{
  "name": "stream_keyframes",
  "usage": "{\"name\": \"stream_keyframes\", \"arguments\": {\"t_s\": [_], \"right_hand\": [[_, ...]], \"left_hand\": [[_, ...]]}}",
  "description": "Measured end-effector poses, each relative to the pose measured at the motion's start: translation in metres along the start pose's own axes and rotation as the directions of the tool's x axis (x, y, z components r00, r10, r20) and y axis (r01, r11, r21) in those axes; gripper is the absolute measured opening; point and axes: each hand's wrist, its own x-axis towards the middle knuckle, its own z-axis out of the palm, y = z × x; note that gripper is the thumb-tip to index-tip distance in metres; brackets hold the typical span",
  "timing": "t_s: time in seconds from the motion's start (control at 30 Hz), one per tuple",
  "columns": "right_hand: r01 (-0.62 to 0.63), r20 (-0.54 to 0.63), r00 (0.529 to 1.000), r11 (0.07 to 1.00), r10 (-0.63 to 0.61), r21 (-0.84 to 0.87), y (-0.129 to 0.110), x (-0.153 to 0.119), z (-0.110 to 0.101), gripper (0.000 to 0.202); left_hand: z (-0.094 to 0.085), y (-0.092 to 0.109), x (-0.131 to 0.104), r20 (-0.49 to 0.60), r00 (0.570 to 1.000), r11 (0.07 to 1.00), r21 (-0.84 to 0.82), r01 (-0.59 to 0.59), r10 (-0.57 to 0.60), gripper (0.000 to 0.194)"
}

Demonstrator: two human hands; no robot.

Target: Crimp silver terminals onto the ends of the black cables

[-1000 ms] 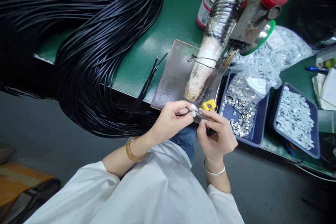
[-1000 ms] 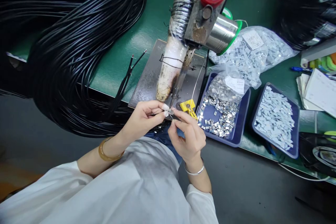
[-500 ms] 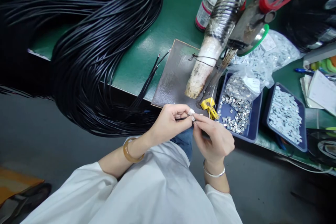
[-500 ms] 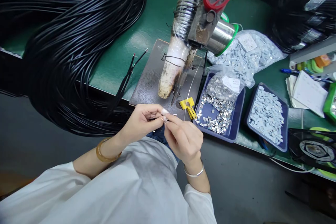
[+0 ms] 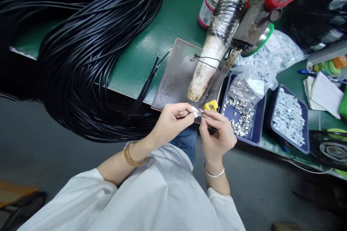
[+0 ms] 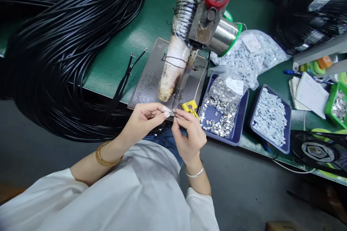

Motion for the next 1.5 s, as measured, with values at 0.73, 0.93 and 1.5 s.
{"name": "stream_keyframes", "arguments": {"t_s": [0.73,0.93,1.5], "right_hand": [[0.038,-0.042,0.998,0.999,-0.037,0.021,0.001,-0.001,0.005,0.023],[0.048,-0.054,0.997,0.999,-0.048,0.004,0.002,-0.002,0.004,0.021],[-0.008,-0.303,0.951,0.981,0.068,0.195,0.009,0.008,-0.013,0.015]], "left_hand": [[0.003,0.007,0.002,-0.064,0.997,0.999,-0.001,0.052,-0.052,0.017],[0.003,0.007,0.001,-0.039,0.997,0.998,-0.004,0.063,-0.063,0.018],[-0.075,0.004,0.002,-0.387,0.704,0.604,0.794,-0.075,0.596,0.037]]}}
